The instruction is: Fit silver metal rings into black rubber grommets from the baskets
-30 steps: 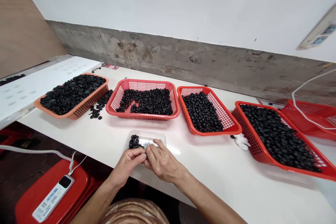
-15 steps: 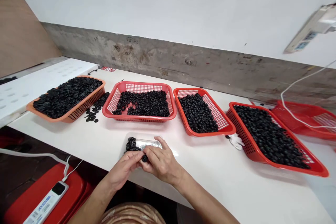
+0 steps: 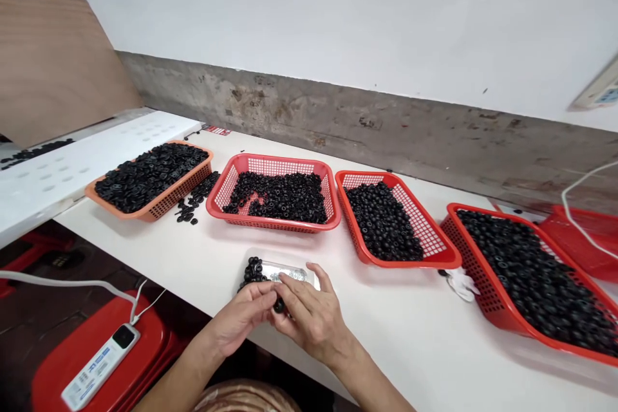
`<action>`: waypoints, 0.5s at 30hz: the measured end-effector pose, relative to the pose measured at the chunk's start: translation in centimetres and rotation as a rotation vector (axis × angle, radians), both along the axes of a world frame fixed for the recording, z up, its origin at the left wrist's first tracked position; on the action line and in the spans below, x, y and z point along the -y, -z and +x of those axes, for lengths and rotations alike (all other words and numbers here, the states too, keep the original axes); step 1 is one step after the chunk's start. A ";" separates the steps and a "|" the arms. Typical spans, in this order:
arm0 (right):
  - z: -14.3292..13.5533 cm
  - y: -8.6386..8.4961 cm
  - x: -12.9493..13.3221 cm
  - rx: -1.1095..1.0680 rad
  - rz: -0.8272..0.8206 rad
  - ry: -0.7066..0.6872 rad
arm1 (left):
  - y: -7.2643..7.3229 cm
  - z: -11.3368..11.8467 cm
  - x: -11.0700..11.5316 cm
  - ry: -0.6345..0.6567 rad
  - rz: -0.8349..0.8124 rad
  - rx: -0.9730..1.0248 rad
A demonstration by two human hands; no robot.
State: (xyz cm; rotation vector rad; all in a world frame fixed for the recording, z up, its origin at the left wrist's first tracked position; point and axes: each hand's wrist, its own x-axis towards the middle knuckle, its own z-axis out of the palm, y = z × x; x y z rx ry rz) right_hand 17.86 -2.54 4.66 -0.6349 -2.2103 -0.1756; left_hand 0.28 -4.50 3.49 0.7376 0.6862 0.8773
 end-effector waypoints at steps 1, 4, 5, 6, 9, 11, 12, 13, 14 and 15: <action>0.0 0.0 0.1 -0.007 -0.008 0.006 | 0.2 0.0 0.0 0.021 -0.006 0.002; -0.2 0.3 0.4 0.006 -0.014 0.020 | 0.4 0.0 0.1 0.006 0.032 -0.031; -0.2 0.5 0.5 0.011 -0.014 0.032 | 0.3 0.0 0.1 -0.021 0.054 -0.059; -0.2 0.7 0.6 0.016 -0.014 0.047 | 0.3 0.1 0.1 -0.049 0.076 -0.088; -0.3 1.1 0.7 0.031 -0.009 0.089 | 0.0 0.3 0.2 -0.119 0.114 -0.141; -0.3 1.3 0.7 0.036 -0.014 0.092 | -0.1 0.4 0.3 -0.125 0.131 -0.152; -0.2 1.4 0.7 0.034 -0.018 0.089 | -0.1 0.3 0.3 -0.114 0.141 -0.153; -0.2 1.4 0.7 0.033 -0.022 0.085 | -0.1 0.3 0.3 -0.098 0.150 -0.152; -0.2 1.6 0.7 0.033 -0.021 0.083 | 0.0 0.2 0.2 -0.084 0.159 -0.153; -0.2 1.7 0.7 0.036 -0.015 0.081 | 0.0 0.1 0.2 -0.075 0.164 -0.153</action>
